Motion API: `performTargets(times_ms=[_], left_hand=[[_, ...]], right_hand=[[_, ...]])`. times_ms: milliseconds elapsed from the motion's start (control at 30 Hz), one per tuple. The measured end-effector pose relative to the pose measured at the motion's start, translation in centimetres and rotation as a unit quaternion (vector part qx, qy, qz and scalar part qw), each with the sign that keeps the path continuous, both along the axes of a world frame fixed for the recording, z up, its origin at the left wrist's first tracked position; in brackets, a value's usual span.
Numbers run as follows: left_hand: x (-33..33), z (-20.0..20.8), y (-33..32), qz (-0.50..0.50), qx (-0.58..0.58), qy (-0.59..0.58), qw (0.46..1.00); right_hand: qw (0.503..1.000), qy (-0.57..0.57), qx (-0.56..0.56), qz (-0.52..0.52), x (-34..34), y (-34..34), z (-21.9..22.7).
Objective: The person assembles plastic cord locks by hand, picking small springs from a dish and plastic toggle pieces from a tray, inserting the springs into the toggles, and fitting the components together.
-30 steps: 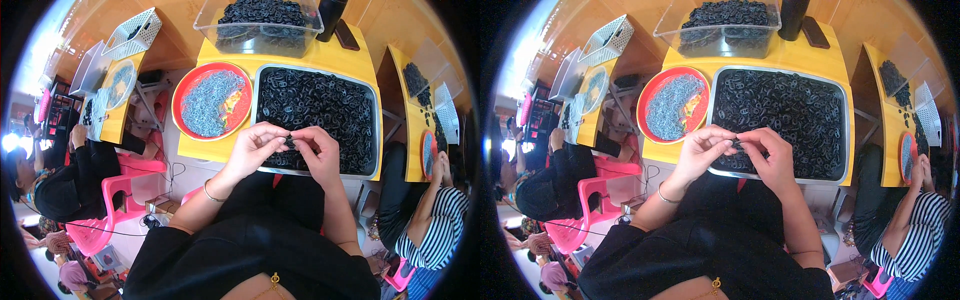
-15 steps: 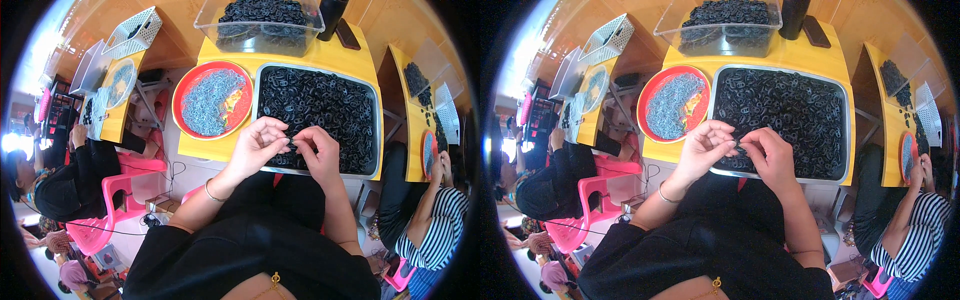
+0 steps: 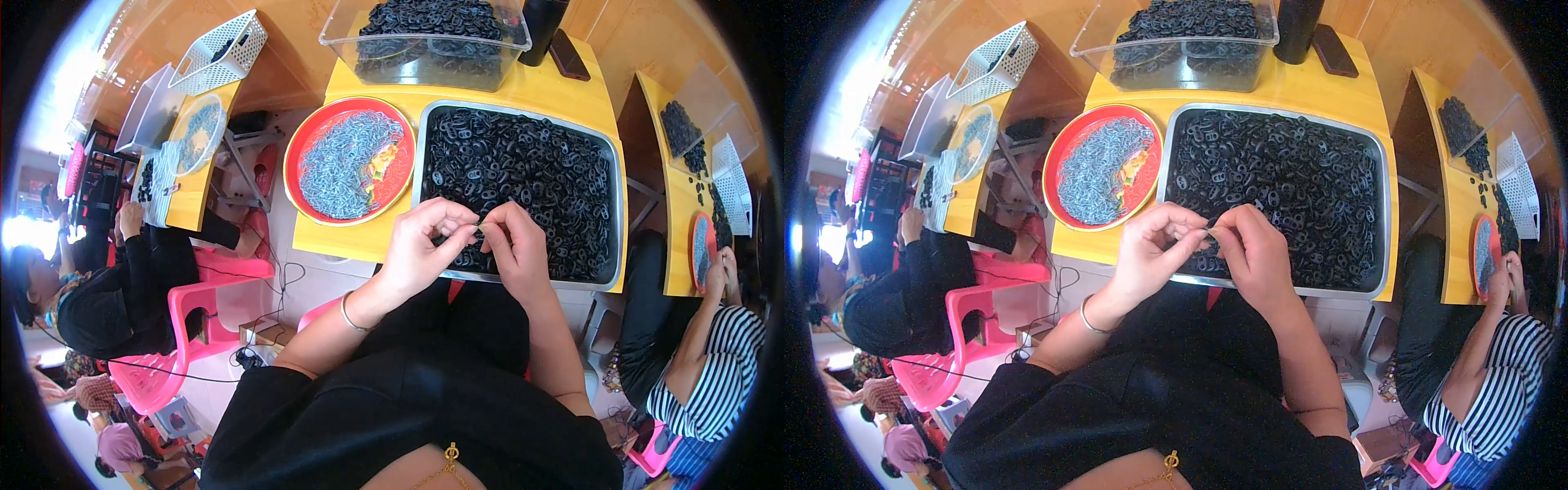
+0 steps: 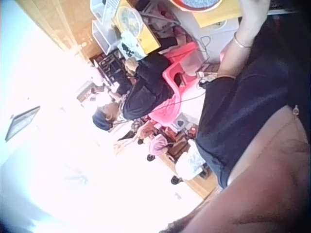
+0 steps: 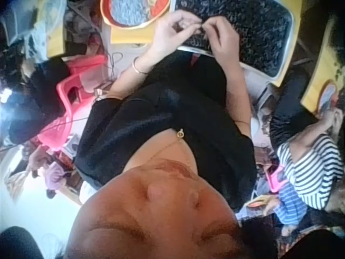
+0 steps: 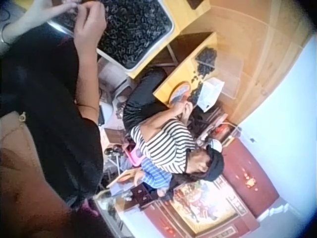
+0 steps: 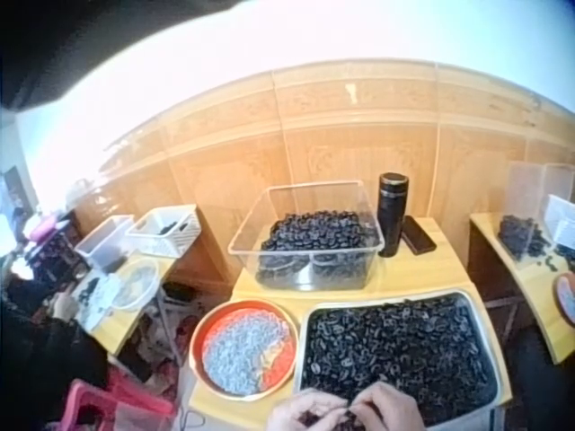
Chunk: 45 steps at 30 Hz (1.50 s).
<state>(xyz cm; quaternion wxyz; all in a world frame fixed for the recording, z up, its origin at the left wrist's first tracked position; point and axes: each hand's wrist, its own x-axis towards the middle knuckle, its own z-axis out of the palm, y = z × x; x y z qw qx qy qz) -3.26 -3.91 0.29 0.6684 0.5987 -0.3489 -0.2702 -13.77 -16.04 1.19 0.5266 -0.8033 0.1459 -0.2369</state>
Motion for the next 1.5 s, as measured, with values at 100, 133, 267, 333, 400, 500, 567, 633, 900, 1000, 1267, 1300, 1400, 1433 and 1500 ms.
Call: performTargets(times_ms=[100, 133, 267, 333, 400, 500, 567, 633, 900, 1000, 1267, 1300, 1400, 1433, 1500], left_hand=[[0.0, 0.3, 0.0, -0.011, 0.005, 0.042, 0.999], [0.0, 0.4, 0.0, -0.021, -0.003, 0.095, 0.995], [0.1, 0.3, 0.1, -0.039, -0.034, 0.148, 0.988], [0.3, 0.2, 0.2, -0.051, -0.043, 0.156, 0.986], [0.3, 0.4, 0.2, -0.051, -0.045, 0.159, 0.985], [0.3, 0.7, 0.1, -0.052, -0.046, 0.167, 0.984], [0.4, 0.7, 0.1, -0.052, -0.046, 0.171, 0.983], [0.4, 0.7, 0.2, -0.060, -0.036, 0.169, 0.983], [-0.2, 0.6, -0.2, -0.038, -0.053, 0.165, 0.984], [-0.6, 0.3, -0.2, -0.003, -0.042, 0.086, 0.995], [-0.6, 0.8, -0.6, 0.008, -0.040, 0.047, 0.998], [-0.5, 0.8, -0.6, -0.005, -0.045, 0.088, 0.995], [-0.4, 0.5, -0.6, -0.026, -0.060, 0.138, 0.988], [-0.3, 0.4, -0.6, -0.033, -0.069, 0.147, 0.986], [-0.1, 0.4, -0.5, -0.039, -0.068, 0.150, 0.986]], right_hand=[[1.000, -0.006, -0.012, -0.003, 0.0, 0.0, -0.2], [1.000, -0.008, -0.012, -0.003, -0.1, 0.0, -0.3], [1.000, -0.003, 0.001, 0.011, -0.2, -0.2, 0.5], [0.998, -0.009, 0.055, 0.010, -0.3, -0.3, 1.0], [0.999, -0.008, 0.042, 0.011, -0.4, -0.7, 0.9], [1.000, -0.006, 0.022, 0.016, -0.4, -0.6, 1.2], [1.000, -0.004, 0.015, 0.020, -0.4, -0.6, 1.3], [1.000, -0.008, 0.008, 0.021, -0.4, -0.7, 1.0], [0.996, -0.025, -0.084, 0.007, -0.2, -0.6, 0.7], [0.995, -0.028, -0.094, 0.000, -0.1, -0.3, 0.4], [0.996, -0.024, -0.090, -0.002, -0.2, -0.5, 0.6], [0.999, -0.001, -0.039, 0.007, -0.3, -0.7, 0.6], [0.999, 0.012, 0.037, 0.006, -0.5, -1.0, 0.8], [0.998, 0.001, 0.061, -0.003, -0.5, -1.1, 0.9], [0.997, -0.002, 0.072, 0.003, -0.5, -1.2, 0.7]])
